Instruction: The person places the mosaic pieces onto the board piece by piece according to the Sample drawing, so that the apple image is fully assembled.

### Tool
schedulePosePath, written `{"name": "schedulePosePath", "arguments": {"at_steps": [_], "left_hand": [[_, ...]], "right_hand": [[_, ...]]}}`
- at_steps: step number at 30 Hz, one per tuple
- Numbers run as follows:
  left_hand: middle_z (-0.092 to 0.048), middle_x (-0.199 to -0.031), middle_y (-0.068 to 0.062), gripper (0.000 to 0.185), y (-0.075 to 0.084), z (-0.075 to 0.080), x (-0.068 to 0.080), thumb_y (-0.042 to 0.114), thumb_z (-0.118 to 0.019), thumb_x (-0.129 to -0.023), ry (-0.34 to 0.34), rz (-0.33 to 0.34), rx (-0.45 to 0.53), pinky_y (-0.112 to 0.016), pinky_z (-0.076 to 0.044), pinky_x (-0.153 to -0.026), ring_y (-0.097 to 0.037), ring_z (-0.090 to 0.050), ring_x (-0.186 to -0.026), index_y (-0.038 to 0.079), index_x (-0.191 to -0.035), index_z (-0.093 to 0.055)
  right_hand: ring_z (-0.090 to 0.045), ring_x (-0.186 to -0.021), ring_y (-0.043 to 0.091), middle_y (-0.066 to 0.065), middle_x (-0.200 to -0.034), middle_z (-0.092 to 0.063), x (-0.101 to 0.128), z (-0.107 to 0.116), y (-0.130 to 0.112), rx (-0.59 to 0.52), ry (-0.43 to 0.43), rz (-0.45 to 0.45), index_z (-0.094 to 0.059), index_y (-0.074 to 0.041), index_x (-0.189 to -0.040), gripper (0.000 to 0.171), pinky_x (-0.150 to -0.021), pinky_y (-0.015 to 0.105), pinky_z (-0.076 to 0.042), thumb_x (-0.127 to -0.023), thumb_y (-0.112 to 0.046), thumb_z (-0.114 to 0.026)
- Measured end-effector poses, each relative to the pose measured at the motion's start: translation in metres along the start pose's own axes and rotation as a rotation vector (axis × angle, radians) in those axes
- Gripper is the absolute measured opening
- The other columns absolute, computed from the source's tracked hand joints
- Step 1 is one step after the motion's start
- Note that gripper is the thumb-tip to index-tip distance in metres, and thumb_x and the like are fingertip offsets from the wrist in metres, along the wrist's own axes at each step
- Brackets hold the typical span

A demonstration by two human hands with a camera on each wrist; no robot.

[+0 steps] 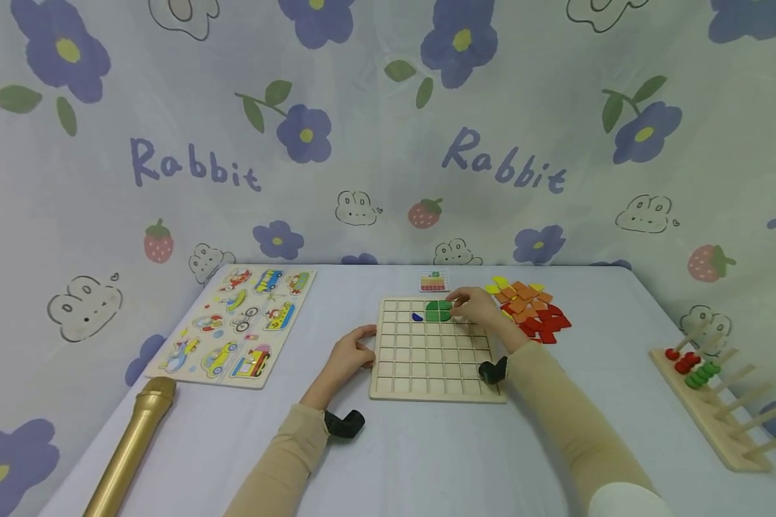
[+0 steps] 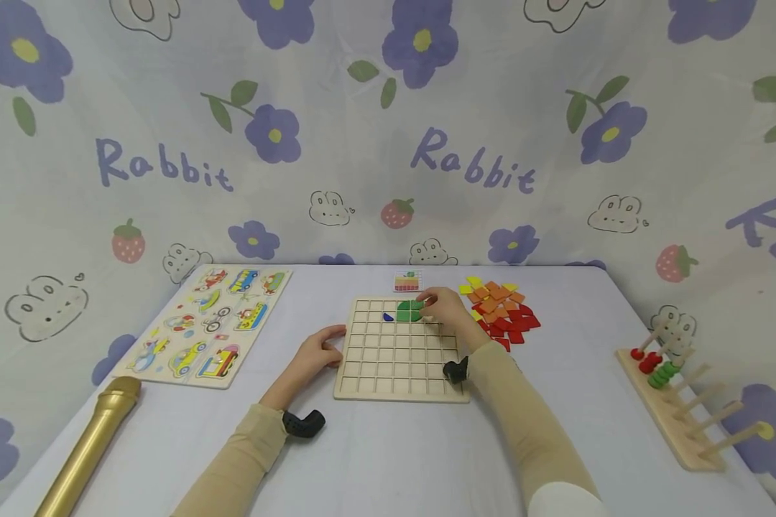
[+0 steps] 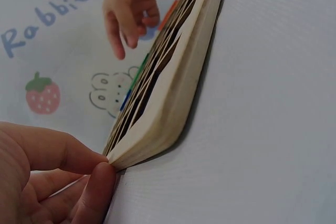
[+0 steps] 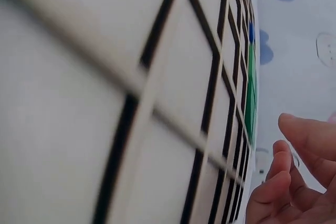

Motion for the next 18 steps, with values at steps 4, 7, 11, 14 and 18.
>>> {"name": "schedulePosePath", "arguments": {"at_steps": [4,7,11,14,18], "left_hand": [[-0.057,-0.123,-0.012,0.061,0.000,0.002,0.000,-0.001,-0.057,-0.072,0.002,0.005,-0.003,-0.027,-0.049,-0.059,-0.012,-0.059,-0.065,0.006,-0.132,-0.049],[-0.059,-0.120,-0.011,0.061,0.000,0.002,0.000,-0.001,-0.057,-0.072,0.002,0.012,-0.005,-0.026,-0.049,-0.059,-0.012,-0.059,-0.065,0.006,-0.132,-0.050],[-0.059,-0.121,-0.011,0.061,0.001,0.001,0.000,-0.001,-0.057,-0.072,0.000,0.017,0.001,-0.027,-0.049,-0.059,-0.012,-0.059,-0.065,0.006,-0.133,-0.049],[-0.057,-0.125,-0.011,0.062,0.001,0.001,0.000,-0.001,-0.057,-0.072,0.002,0.015,0.006,-0.027,-0.050,-0.060,-0.012,-0.059,-0.065,0.006,-0.133,-0.049],[-0.056,-0.126,-0.011,0.062,0.001,0.001,0.001,-0.001,-0.057,-0.072,0.005,0.013,0.006,-0.027,-0.049,-0.059,-0.012,-0.058,-0.065,0.006,-0.133,-0.049]], "right_hand": [[-0.049,-0.089,0.026,0.015,-0.101,-0.055,0.007,0.017,0.014,-0.007,0.019,-0.038,-0.060,-0.001,-0.115,0.031,-0.073,0.033,-0.042,-0.086,-0.009,-0.061],[-0.049,-0.092,0.027,0.017,-0.105,-0.054,0.017,0.031,0.023,-0.015,0.043,-0.065,-0.058,0.000,-0.118,0.034,-0.075,0.033,-0.042,-0.085,-0.009,-0.061],[-0.047,-0.086,0.024,0.016,-0.106,-0.052,0.027,0.053,0.039,-0.042,0.079,-0.103,-0.057,0.000,-0.121,0.036,-0.070,0.028,-0.043,-0.086,-0.010,-0.061],[-0.049,-0.083,0.022,0.019,-0.110,-0.052,0.033,0.066,0.051,-0.081,0.093,-0.120,-0.053,0.003,-0.125,0.039,-0.068,0.026,-0.045,-0.088,-0.010,-0.060],[-0.054,-0.085,0.022,0.021,-0.112,-0.053,0.040,0.076,0.066,-0.091,0.113,-0.166,-0.050,0.006,-0.125,0.041,-0.072,0.026,-0.048,-0.089,-0.009,-0.058]]}}
Point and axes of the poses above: each hand's wrist, its own x-axis away from the middle knuckle, its own z-axis out of the back of the hand, y = z × x, the point moved 10 cm from there along -x, towards the middle knuckle
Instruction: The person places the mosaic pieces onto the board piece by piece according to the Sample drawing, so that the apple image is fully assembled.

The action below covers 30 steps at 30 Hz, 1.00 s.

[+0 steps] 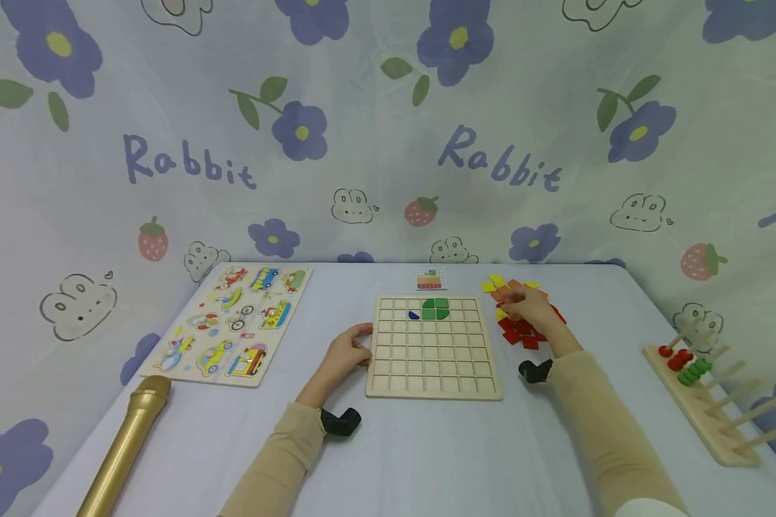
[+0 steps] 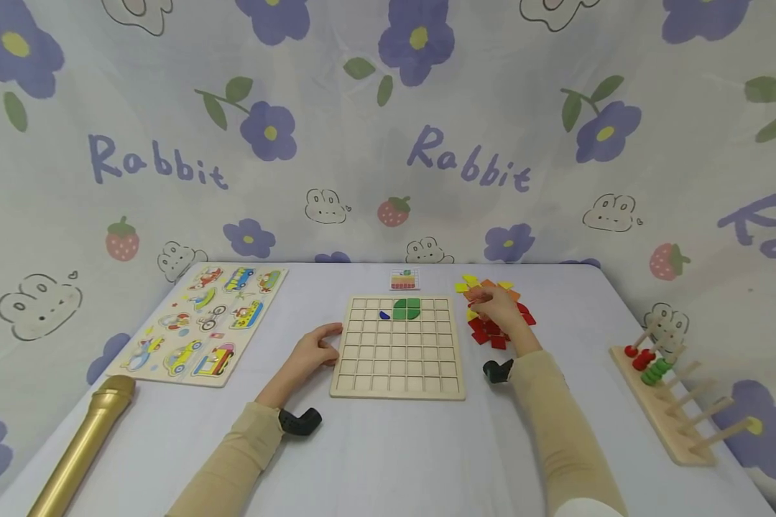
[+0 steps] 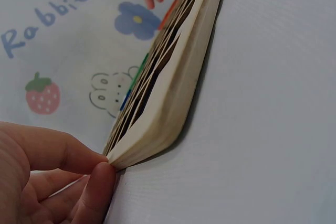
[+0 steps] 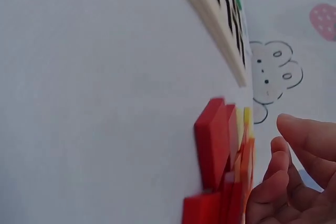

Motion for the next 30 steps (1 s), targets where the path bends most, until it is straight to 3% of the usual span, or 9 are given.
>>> {"name": "schedulePosePath", "arguments": {"at_steps": [4,9,13,21,26,30], "left_hand": [[-0.055,-0.127,-0.011,0.062,-0.001,0.000,0.000,-0.001,-0.057,-0.072,0.001,-0.003,-0.004,-0.027,-0.049,-0.059,-0.012,-0.058,-0.066,0.006,-0.133,-0.049],[-0.054,-0.128,-0.012,0.061,-0.002,0.000,0.000,0.000,-0.058,-0.073,-0.001,0.000,-0.005,-0.027,-0.048,-0.059,-0.012,-0.058,-0.065,0.007,-0.133,-0.049],[-0.055,-0.126,-0.012,0.062,-0.002,-0.001,0.000,0.000,-0.058,-0.072,-0.001,-0.001,-0.010,-0.027,-0.048,-0.058,-0.012,-0.058,-0.064,0.007,-0.133,-0.049],[-0.058,-0.122,-0.012,0.062,0.000,-0.001,-0.001,0.000,-0.058,-0.072,-0.001,-0.004,-0.026,-0.026,-0.047,-0.057,-0.012,-0.058,-0.064,0.007,-0.132,-0.050],[-0.059,-0.120,-0.012,0.062,-0.002,0.000,-0.002,0.000,-0.058,-0.071,0.003,-0.003,-0.025,-0.026,-0.046,-0.056,-0.012,-0.058,-0.063,0.007,-0.132,-0.050],[-0.057,-0.123,-0.011,0.062,-0.003,0.000,-0.002,0.000,-0.058,-0.072,0.003,0.004,-0.026,-0.026,-0.047,-0.057,-0.012,-0.058,-0.064,0.008,-0.133,-0.049]], "right_hand": [[-0.053,-0.087,0.022,0.018,-0.106,-0.056,0.000,0.002,0.007,0.079,0.010,0.000,-0.054,0.006,-0.121,0.037,-0.075,0.028,-0.046,-0.088,-0.009,-0.059],[-0.045,-0.084,0.024,0.012,-0.094,-0.053,-0.001,-0.002,0.006,0.196,-0.010,0.034,-0.058,0.002,-0.121,0.039,-0.068,0.030,-0.038,-0.085,-0.011,-0.063],[-0.045,-0.085,0.026,0.012,-0.094,-0.051,-0.002,-0.005,0.005,0.268,-0.035,0.034,-0.057,-0.001,-0.123,0.041,-0.068,0.032,-0.037,-0.085,-0.013,-0.064],[-0.046,-0.093,0.030,0.019,-0.107,-0.053,-0.002,-0.011,0.005,0.297,-0.099,0.040,-0.061,-0.004,-0.114,0.033,-0.079,0.039,-0.041,-0.083,-0.014,-0.065],[-0.047,-0.091,0.028,0.017,-0.104,-0.055,0.000,-0.013,0.003,0.318,-0.115,0.049,-0.062,-0.004,-0.113,0.032,-0.075,0.034,-0.041,-0.082,-0.014,-0.066],[-0.046,-0.088,0.027,0.014,-0.098,-0.053,0.002,-0.011,0.003,0.270,-0.101,0.038,-0.058,-0.002,-0.107,0.031,-0.070,0.031,-0.038,-0.081,-0.015,-0.068]]}}
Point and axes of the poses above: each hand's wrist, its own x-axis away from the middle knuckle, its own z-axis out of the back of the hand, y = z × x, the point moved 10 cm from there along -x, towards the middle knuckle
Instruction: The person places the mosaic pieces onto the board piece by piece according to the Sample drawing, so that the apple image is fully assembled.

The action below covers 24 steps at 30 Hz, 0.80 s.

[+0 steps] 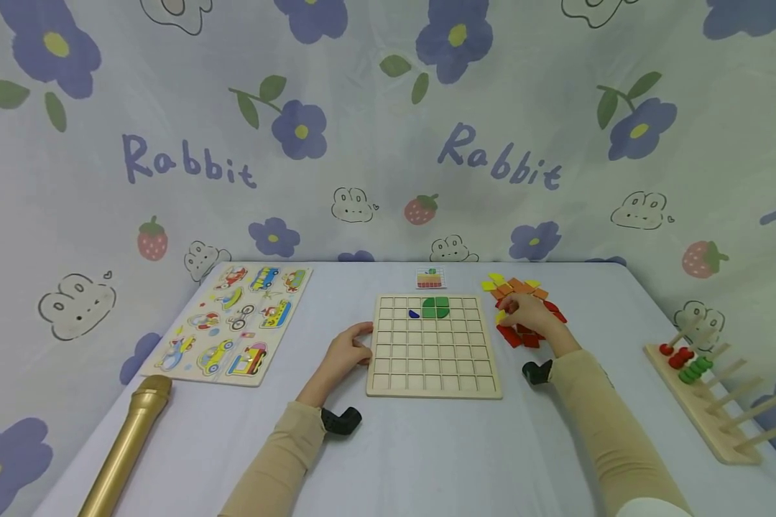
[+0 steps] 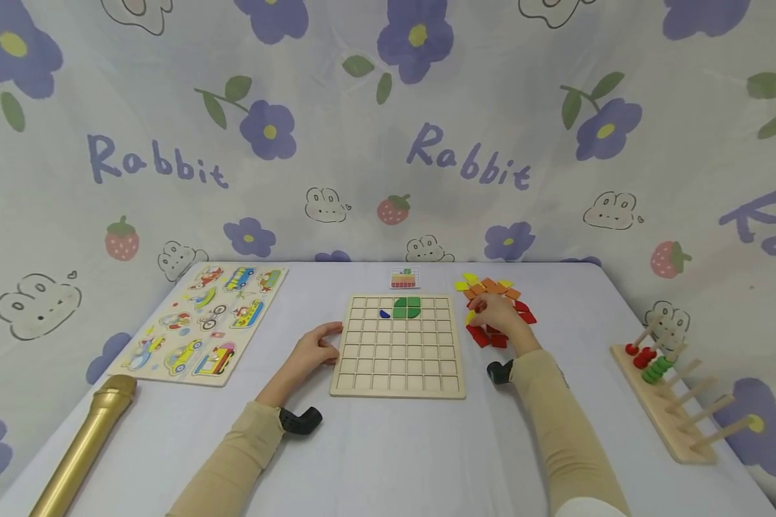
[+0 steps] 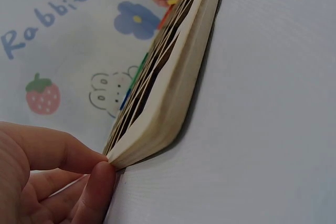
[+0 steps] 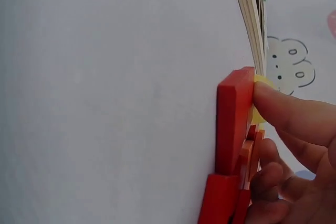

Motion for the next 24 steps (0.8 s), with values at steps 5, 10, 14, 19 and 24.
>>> {"name": "schedulePosePath", "arguments": {"at_steps": [5,10,14,19,24], "left_hand": [[-0.057,-0.125,-0.010,0.062,-0.001,0.000,0.000,-0.001,-0.058,-0.072,0.004,0.003,0.006,-0.026,-0.046,-0.057,-0.012,-0.058,-0.064,0.008,-0.133,-0.049],[-0.056,-0.126,-0.009,0.062,0.000,0.001,0.001,0.000,-0.058,-0.072,0.006,0.006,0.011,-0.026,-0.047,-0.059,-0.012,-0.058,-0.065,0.008,-0.133,-0.049],[-0.056,-0.126,-0.010,0.062,0.000,0.001,0.000,-0.001,-0.059,-0.072,0.006,0.013,0.010,-0.026,-0.048,-0.059,-0.012,-0.058,-0.066,0.008,-0.133,-0.049],[-0.056,-0.127,-0.009,0.062,0.001,0.000,0.000,0.000,-0.059,-0.072,0.000,0.011,0.015,-0.026,-0.048,-0.060,-0.012,-0.058,-0.066,0.008,-0.133,-0.049],[-0.055,-0.128,-0.010,0.062,0.001,0.000,0.000,-0.001,-0.058,-0.072,-0.001,0.005,0.017,-0.026,-0.049,-0.060,-0.012,-0.058,-0.066,0.008,-0.133,-0.049]], "right_hand": [[-0.046,-0.090,0.025,0.012,-0.100,-0.057,0.001,0.004,0.003,-0.117,0.033,-0.005,-0.057,0.000,-0.100,0.028,-0.074,0.031,-0.038,-0.081,-0.017,-0.069],[-0.049,-0.092,0.025,0.014,-0.105,-0.055,-0.001,0.005,0.004,-0.186,0.026,-0.029,-0.056,0.002,-0.116,0.036,-0.078,0.032,-0.042,-0.085,-0.017,-0.063],[-0.050,-0.081,0.022,0.015,-0.117,-0.052,-0.003,0.003,-0.004,-0.206,0.000,-0.066,-0.052,-0.002,-0.128,0.043,-0.072,0.029,-0.044,-0.089,-0.020,-0.058],[-0.050,-0.086,0.022,0.017,-0.127,-0.050,-0.011,-0.009,-0.032,-0.275,-0.037,-0.028,-0.055,-0.006,-0.127,0.039,-0.075,0.032,-0.043,-0.092,-0.021,-0.055],[-0.051,-0.104,0.028,0.016,-0.126,-0.053,-0.023,-0.036,-0.071,-0.324,-0.088,0.031,-0.057,-0.003,-0.124,0.036,-0.090,0.042,-0.042,-0.092,-0.020,-0.055]]}}
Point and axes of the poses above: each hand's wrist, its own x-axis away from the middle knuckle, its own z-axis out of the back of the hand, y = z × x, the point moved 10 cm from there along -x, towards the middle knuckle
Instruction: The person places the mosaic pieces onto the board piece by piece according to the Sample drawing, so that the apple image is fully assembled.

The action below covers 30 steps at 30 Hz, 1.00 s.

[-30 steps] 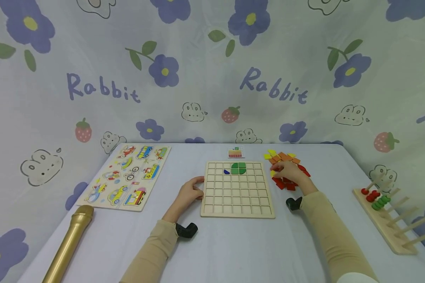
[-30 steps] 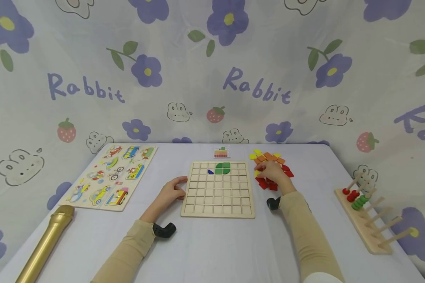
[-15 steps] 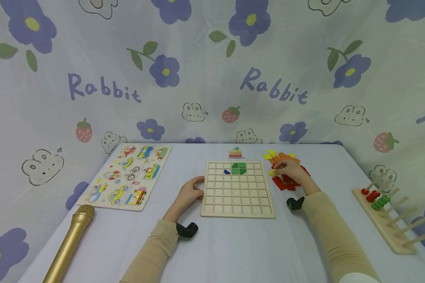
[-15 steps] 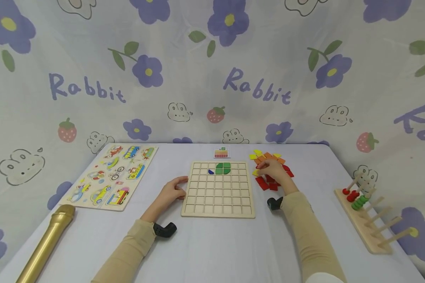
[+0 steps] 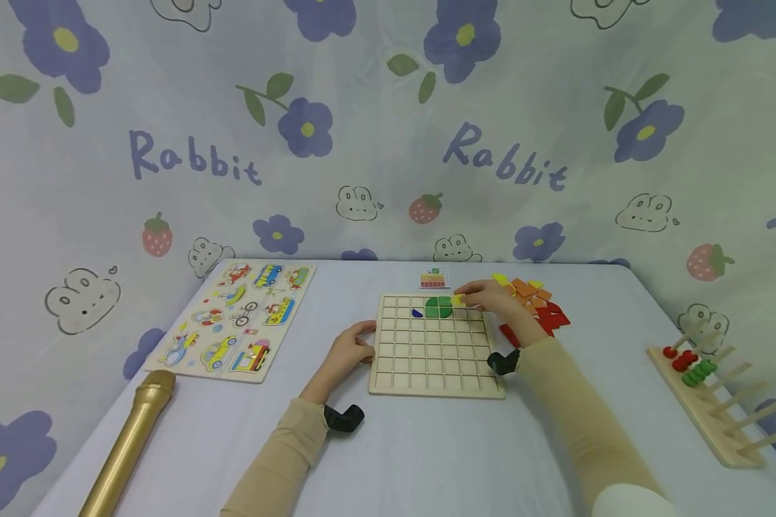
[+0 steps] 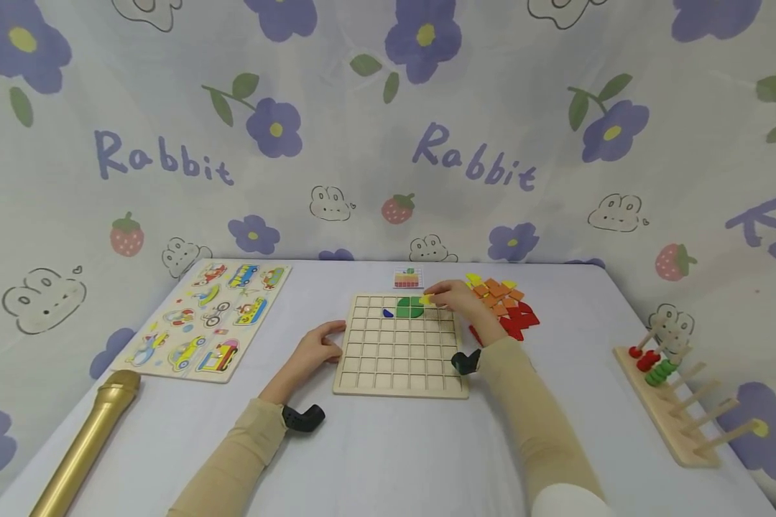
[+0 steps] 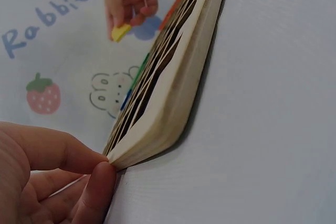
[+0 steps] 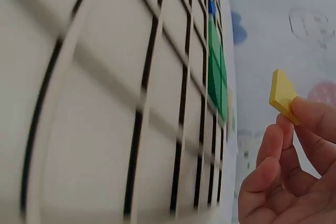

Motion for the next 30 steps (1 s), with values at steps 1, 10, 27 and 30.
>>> {"name": "schedulePosePath", "arguments": {"at_steps": [1,10,27,30], "left_hand": [[-0.055,-0.128,-0.009,0.062,0.000,0.000,0.000,0.000,-0.058,-0.072,0.000,0.000,-0.001,-0.026,-0.049,-0.060,-0.012,-0.058,-0.066,0.008,-0.133,-0.049],[-0.055,-0.128,-0.009,0.063,-0.002,0.000,0.000,-0.001,-0.058,-0.072,-0.011,-0.002,0.006,-0.026,-0.048,-0.060,-0.011,-0.058,-0.066,0.007,-0.134,-0.048],[-0.062,-0.112,-0.012,0.061,-0.001,-0.003,0.001,-0.002,-0.058,-0.072,-0.034,-0.019,0.018,-0.025,-0.048,-0.061,-0.011,-0.059,-0.066,0.005,-0.132,-0.049],[-0.063,-0.110,-0.012,0.062,0.000,-0.001,0.001,-0.002,-0.058,-0.072,-0.027,-0.017,0.013,-0.025,-0.048,-0.060,-0.011,-0.058,-0.065,0.005,-0.132,-0.049]], "right_hand": [[-0.052,-0.102,0.028,0.016,-0.123,-0.055,-0.003,-0.008,-0.006,0.009,-0.013,0.018,-0.058,-0.003,-0.123,0.036,-0.088,0.041,-0.043,-0.092,-0.020,-0.055],[-0.055,-0.093,0.021,0.010,-0.110,-0.062,-0.020,-0.077,-0.045,0.038,-0.101,0.133,-0.065,-0.004,-0.110,0.026,-0.077,0.034,-0.044,-0.089,-0.016,-0.058],[-0.050,-0.077,0.015,0.001,-0.085,-0.063,-0.032,-0.126,-0.063,0.229,-0.065,0.183,-0.067,-0.009,-0.087,0.006,-0.070,0.027,-0.041,-0.083,-0.008,-0.064],[-0.051,-0.078,0.016,0.003,-0.086,-0.062,-0.032,-0.126,-0.066,0.266,-0.063,0.194,-0.068,-0.009,-0.089,0.008,-0.069,0.027,-0.041,-0.083,-0.007,-0.063]]}}
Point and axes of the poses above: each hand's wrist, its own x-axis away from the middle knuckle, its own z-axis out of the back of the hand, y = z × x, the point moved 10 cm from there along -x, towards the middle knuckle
